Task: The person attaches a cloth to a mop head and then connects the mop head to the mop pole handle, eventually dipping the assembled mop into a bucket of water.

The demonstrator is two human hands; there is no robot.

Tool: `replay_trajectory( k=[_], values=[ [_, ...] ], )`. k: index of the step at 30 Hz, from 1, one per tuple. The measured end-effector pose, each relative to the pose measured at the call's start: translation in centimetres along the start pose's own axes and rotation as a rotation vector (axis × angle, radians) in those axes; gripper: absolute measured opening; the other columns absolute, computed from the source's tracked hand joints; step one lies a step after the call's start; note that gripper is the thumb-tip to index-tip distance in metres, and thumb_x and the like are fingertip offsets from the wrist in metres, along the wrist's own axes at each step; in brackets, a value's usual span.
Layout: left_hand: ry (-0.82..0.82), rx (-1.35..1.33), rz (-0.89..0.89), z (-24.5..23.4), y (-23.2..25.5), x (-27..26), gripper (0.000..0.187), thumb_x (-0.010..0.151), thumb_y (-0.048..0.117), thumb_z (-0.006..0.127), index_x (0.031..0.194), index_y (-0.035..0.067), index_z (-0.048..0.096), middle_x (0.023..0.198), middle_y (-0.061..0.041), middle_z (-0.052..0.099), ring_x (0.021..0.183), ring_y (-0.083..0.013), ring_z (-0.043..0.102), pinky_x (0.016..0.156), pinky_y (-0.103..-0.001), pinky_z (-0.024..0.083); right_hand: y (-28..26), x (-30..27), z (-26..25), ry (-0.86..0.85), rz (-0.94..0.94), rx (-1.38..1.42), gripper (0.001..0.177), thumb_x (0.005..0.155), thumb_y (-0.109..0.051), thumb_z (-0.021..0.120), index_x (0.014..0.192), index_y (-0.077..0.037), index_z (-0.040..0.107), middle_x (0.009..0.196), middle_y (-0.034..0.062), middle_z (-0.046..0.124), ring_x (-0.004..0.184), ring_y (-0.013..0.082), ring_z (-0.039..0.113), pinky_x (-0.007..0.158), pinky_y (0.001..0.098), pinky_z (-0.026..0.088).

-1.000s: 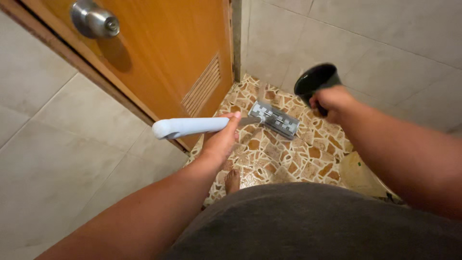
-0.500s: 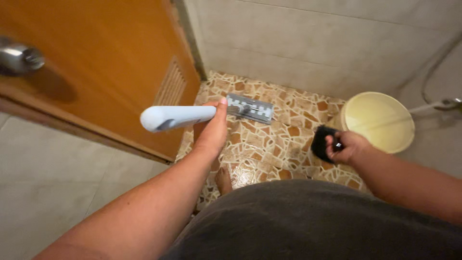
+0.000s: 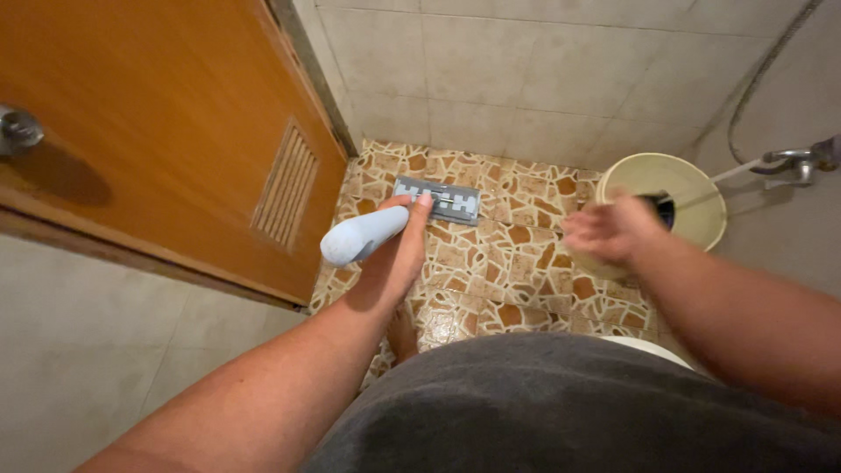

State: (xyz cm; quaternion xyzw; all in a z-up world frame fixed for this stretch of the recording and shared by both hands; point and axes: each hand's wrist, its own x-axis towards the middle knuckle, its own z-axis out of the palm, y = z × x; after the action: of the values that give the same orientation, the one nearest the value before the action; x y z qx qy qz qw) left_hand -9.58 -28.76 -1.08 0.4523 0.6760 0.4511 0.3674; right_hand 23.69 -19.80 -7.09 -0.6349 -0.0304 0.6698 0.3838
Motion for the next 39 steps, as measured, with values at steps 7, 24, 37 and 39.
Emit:
replay_trajectory(
  k=[7,24,37,39],
  values=[
    [-0.034,-0.157,0.146,-3.8,2.1,-2.6,0.061,0.091,0.040,0.073,0.138,0.007,0.051,0.128,-0.015,0.066,0.119,-0.0214,0.063,0.101,-0.033,0.048,9.7,-5.8,14.4,-0.474,0.086,-0.726,0.031,0.101,-0.021,0.052,0.130,-0.011,0.052,0.111,0.0094,0.068,0.096,0.0250,0.068,0.073,0.0404,0.055],
    [-0.047,-0.033,0.042,-15.3,5.5,-8.9,0.034,0.093,0.043,0.069,0.097,0.009,0.068,0.094,-0.007,0.076,0.090,-0.0181,0.072,0.081,-0.034,0.058,17.7,-13.5,26.6,-1.055,-0.461,-1.180,0.044,0.082,-0.018,0.074,0.123,-0.015,0.059,0.106,0.0057,0.070,0.096,0.0232,0.068,0.076,0.0441,0.057],
    [-0.035,-0.018,0.256,-18.7,6.3,-4.0,0.036,0.093,0.045,0.073,0.085,0.011,0.065,0.080,-0.002,0.069,0.075,-0.0128,0.067,0.071,-0.032,0.058,17.0,-7.1,32.2,-1.311,-0.476,-1.061,0.036,0.075,-0.017,0.087,0.104,-0.005,0.069,0.099,0.0120,0.071,0.095,0.0270,0.072,0.080,0.0469,0.065],
    [-0.033,-0.016,0.307,-18.3,5.4,-3.2,0.034,0.094,0.044,0.072,0.088,0.011,0.067,0.083,-0.002,0.070,0.078,-0.0129,0.069,0.073,-0.031,0.058,16.4,-3.9,32.7,-1.663,-0.609,-0.902,0.036,0.079,-0.018,0.086,0.110,-0.010,0.069,0.110,0.0058,0.071,0.107,0.0196,0.068,0.094,0.0389,0.060]
  ],
)
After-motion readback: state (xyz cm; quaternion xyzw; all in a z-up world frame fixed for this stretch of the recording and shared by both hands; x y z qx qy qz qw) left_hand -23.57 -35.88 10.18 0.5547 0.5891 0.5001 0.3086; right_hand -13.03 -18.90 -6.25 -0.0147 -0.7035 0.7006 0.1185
